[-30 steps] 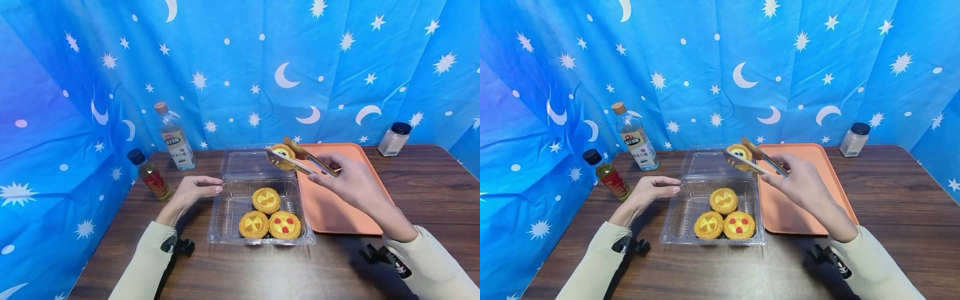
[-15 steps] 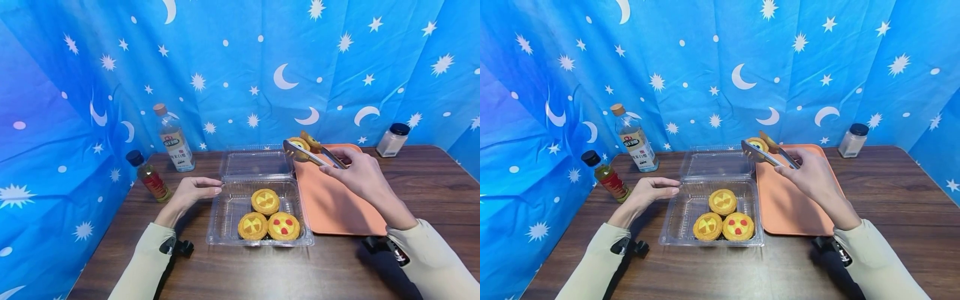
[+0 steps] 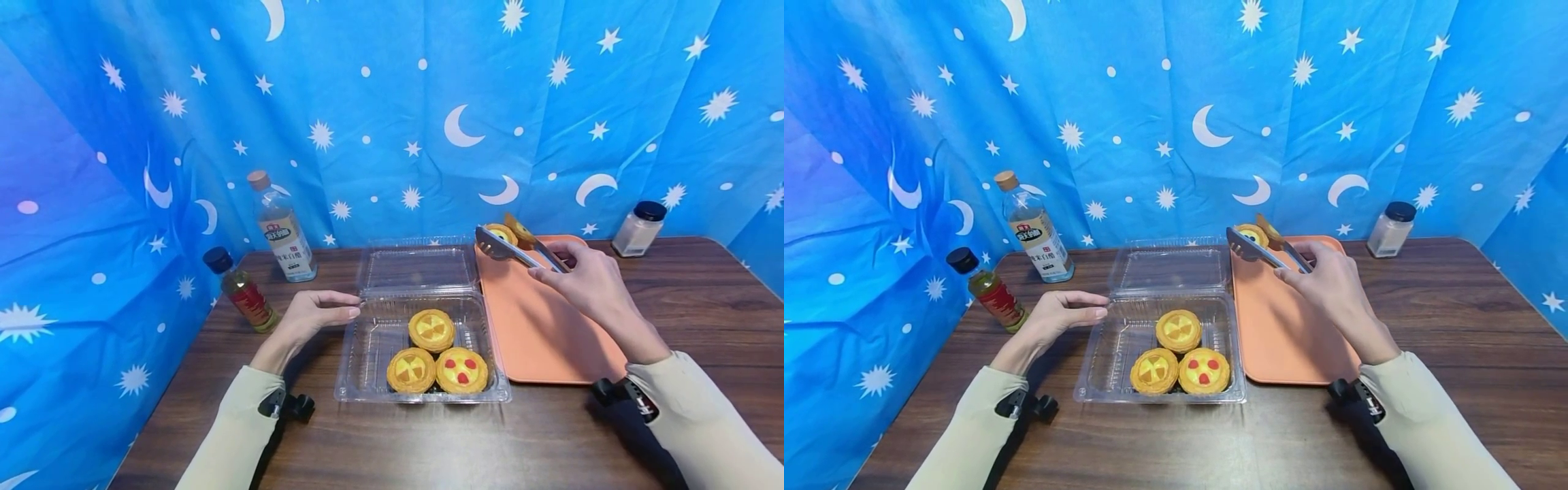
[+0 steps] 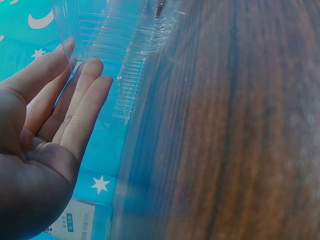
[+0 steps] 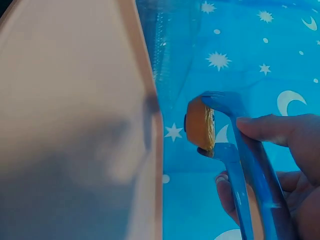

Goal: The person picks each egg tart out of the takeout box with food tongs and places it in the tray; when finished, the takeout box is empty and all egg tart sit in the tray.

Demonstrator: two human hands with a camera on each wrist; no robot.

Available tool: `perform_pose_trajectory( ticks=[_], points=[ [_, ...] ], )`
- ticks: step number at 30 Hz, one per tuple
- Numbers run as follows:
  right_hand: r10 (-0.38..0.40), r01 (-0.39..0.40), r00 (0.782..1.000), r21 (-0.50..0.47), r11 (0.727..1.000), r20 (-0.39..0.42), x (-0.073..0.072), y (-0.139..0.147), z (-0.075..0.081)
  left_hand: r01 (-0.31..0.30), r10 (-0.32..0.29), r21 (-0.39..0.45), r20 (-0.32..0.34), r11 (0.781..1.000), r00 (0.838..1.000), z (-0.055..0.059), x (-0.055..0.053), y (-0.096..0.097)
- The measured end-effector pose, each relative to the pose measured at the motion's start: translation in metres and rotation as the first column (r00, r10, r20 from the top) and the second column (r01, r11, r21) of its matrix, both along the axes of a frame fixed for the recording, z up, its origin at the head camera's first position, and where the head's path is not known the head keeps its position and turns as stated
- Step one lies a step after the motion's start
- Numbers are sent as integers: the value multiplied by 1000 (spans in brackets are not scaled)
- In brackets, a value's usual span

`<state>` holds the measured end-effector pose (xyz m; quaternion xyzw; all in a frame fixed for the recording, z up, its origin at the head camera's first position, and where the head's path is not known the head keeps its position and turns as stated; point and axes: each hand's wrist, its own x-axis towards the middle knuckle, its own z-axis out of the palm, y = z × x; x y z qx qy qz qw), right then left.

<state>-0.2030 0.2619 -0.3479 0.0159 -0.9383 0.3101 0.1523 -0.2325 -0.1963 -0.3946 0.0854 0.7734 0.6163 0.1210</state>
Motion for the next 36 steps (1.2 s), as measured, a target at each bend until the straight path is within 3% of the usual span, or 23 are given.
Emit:
perform_pose_trajectory(
  ticks=[15,36],
  points=[
    [-10,10,1000,28,1000,14,-11,11,-15,-4,4,7,6,1000,1000,-1,1,0],
    [-11,9,997,34,999,79,-18,13,-23,3,-3,1,2,1000,1000,1,-1,-2]
  ],
)
